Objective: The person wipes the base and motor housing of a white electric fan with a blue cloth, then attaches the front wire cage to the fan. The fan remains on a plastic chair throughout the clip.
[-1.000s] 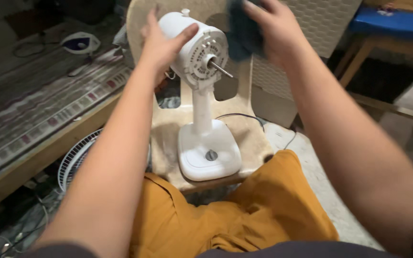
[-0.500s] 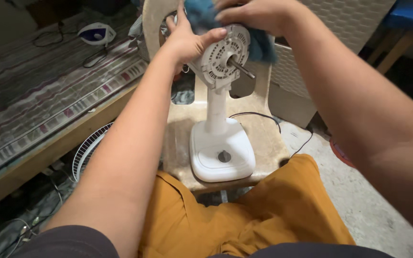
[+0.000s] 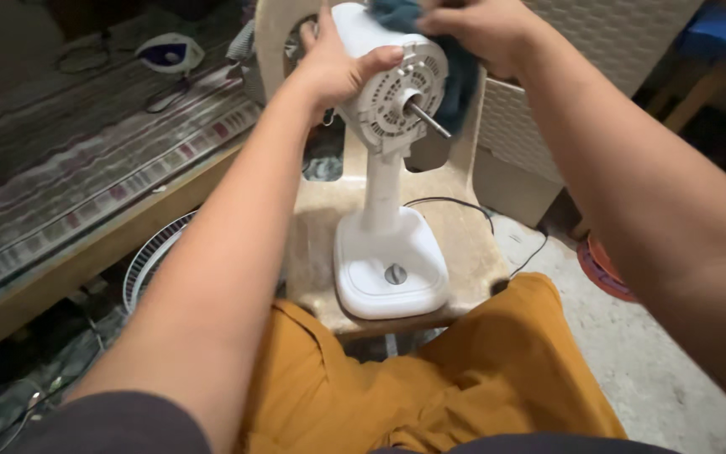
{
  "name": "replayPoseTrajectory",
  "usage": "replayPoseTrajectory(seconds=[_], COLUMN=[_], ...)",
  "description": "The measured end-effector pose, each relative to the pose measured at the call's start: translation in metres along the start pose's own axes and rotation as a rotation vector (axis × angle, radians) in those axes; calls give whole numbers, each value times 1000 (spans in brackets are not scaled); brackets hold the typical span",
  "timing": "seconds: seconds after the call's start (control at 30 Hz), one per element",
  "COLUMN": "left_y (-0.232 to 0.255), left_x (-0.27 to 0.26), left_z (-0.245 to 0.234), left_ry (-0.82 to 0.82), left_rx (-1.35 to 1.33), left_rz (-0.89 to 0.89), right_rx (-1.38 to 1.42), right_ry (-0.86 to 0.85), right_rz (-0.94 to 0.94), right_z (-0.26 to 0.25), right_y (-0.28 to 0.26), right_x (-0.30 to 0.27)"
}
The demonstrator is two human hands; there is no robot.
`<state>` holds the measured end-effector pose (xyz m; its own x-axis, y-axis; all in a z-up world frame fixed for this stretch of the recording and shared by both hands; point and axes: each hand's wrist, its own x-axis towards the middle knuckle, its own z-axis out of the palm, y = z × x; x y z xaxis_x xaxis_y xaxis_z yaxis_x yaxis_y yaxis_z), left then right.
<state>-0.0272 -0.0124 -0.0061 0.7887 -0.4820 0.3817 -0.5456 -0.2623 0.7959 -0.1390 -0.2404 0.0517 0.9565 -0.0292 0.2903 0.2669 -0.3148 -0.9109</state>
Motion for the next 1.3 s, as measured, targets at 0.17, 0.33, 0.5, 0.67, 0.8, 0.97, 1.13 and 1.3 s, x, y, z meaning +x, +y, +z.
replayPoseTrajectory(seconds=[0.17, 0.33, 0.5, 0.67, 0.8, 0.97, 1.13, 1.3], left_y=[20, 22, 0, 13, 22, 23, 13, 13], left_x=[-11, -3, 2, 5, -4, -9, -11, -10], left_z=[-7, 1, -6, -8, -5, -7, -3, 3], left_ry=[5, -13, -100, -56, -32, -111, -46, -8], left_rx=[-19, -3, 60, 93, 51, -112, -99, -84], left_rz=[-50, -57, 4, -46, -85, -41, -14, -40], right_rx=[102, 395, 179, 79, 221, 404, 555, 711], right_ry=[-127, 94, 18, -25, -126, -146, -70, 46], right_rz=[-31, 239, 149, 332, 304, 274, 445, 376], right_z=[14, 12, 2, 27, 15, -1, 28, 39], right_y=[-10, 13, 36, 29, 30, 34, 53, 84], right_x=[8, -9, 35, 91, 59, 18, 22, -27])
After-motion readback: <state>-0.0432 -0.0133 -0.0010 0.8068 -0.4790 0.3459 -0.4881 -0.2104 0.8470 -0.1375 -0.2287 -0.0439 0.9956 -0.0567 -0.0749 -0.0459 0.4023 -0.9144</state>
